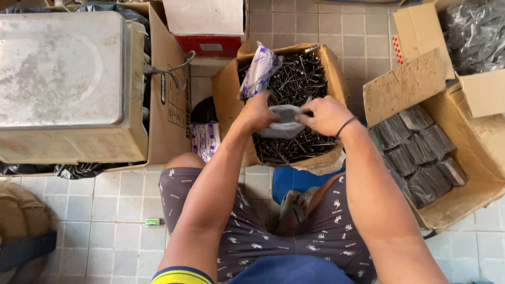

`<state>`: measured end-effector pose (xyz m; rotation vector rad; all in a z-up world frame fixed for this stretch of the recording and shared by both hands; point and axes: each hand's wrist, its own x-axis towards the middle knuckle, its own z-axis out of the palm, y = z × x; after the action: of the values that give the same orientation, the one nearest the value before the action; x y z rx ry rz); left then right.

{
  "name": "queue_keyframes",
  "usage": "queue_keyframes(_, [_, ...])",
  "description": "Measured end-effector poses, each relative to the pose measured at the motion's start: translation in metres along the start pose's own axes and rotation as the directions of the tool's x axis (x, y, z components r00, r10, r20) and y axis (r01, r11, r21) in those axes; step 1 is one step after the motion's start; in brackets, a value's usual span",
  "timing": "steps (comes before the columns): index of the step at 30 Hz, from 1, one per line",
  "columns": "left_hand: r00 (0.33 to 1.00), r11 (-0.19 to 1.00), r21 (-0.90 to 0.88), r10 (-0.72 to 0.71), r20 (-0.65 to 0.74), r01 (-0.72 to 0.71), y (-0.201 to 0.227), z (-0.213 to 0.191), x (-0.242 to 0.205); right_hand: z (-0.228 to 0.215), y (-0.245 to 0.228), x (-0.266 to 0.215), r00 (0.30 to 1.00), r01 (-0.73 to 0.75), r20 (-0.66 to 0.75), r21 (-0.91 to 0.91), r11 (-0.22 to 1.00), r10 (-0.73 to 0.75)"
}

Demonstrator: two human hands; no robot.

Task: The person picks up handfuls of nails from a large cardboard box and places them into a smaller clear plastic bag, then places the filled bag into another box.

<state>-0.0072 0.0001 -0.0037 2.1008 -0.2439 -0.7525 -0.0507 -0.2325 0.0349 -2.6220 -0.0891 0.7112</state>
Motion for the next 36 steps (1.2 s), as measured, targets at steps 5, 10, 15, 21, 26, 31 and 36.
queue_keyframes(5, [0.999,0.999,-0.026,-0.046,0.021,0.046,-0.001,0.003,0.004,-0.028,0.015,-0.011,1.0,-0.02,-0.001,0.508,0.861,0.024])
queue_keyframes(10, [0.999,0.996,0.071,-0.048,0.01,0.047,0.009,-0.008,0.0,-0.023,0.04,0.041,0.887,0.157,-0.443,0.555,0.817,0.131])
queue_keyframes(15, [0.995,0.977,0.197,-0.094,0.026,0.087,0.038,-0.027,-0.021,0.006,0.034,0.093,0.871,-0.11,-0.432,0.292,0.95,0.234])
queue_keyframes(21, [0.984,0.978,0.115,-0.166,-0.066,0.173,0.042,-0.053,-0.034,0.023,0.019,0.136,0.897,-0.122,-0.407,0.147,0.982,0.172])
queue_keyframes(26, [0.974,0.981,0.049,-0.18,-0.139,0.188,0.012,-0.056,-0.018,0.034,0.013,0.16,0.8,-0.166,-0.5,0.347,0.923,0.332])
queue_keyframes(31, [0.979,0.985,0.046,-0.161,-0.121,0.168,0.005,-0.053,-0.016,0.036,0.023,0.185,0.684,-0.178,-0.538,0.53,0.829,0.492])
queue_keyframes(36, [0.983,0.991,0.007,-0.128,-0.13,0.13,0.007,-0.056,-0.017,0.04,0.025,0.187,0.645,-0.168,-0.638,0.42,0.892,0.422])
